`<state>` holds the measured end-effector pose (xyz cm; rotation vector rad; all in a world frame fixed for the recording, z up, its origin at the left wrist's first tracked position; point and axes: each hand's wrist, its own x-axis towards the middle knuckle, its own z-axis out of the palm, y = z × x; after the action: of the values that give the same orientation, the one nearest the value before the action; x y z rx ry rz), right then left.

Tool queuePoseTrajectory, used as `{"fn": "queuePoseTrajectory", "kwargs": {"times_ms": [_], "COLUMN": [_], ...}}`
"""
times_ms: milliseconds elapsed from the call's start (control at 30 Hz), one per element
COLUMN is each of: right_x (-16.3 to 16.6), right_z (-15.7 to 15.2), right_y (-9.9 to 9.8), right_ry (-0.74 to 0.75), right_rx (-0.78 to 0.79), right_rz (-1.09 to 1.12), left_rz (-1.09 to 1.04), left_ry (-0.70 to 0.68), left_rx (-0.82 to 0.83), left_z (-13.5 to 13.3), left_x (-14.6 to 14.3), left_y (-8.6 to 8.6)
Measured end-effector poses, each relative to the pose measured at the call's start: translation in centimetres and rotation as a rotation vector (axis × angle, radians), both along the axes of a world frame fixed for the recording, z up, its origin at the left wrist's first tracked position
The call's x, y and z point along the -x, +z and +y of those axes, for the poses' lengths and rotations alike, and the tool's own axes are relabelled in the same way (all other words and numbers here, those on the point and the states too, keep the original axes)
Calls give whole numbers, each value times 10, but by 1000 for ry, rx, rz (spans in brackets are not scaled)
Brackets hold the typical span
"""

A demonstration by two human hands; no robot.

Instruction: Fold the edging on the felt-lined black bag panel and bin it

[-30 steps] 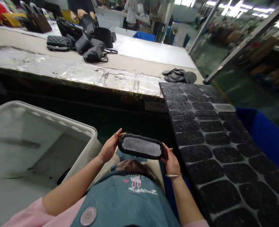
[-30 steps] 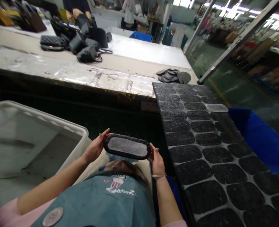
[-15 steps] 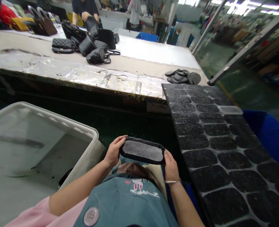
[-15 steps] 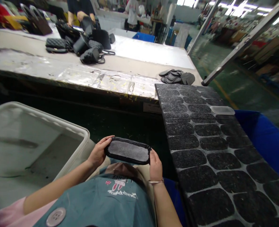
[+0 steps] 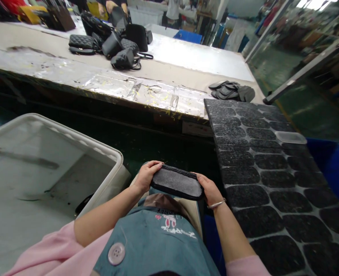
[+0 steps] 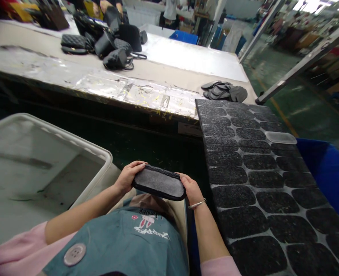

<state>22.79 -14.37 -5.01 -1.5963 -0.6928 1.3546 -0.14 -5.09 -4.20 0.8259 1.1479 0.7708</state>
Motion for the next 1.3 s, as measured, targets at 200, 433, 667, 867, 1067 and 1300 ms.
{"fn": "queuePoseTrajectory", "kwargs": {"times_ms": [200, 433, 667, 867, 1067, 1300], "right_x": [-6, 0, 6, -7, -15, -2], "right_z": [2, 27, 30, -6, -41, -38], "right_y": [4, 14, 13, 13, 14, 15], "right_ry": [37, 187, 202, 196, 289, 218], "right_rx": [12, 63, -11, -213, -183, -227], "right_rz": [-151, -335, -495, -446, -291, -328], "left_rz": [36, 87, 178, 214, 559, 696], "left_ry": [-208, -342, -334, -530, -921, -747], "left_rx": [2, -24, -217, -550, -950, -994], "left_z": [17, 27, 25, 19, 16, 8], "left_x": [10, 4, -2, 20, 37, 25], "left_y": [12, 12, 0, 19, 25, 17]}}
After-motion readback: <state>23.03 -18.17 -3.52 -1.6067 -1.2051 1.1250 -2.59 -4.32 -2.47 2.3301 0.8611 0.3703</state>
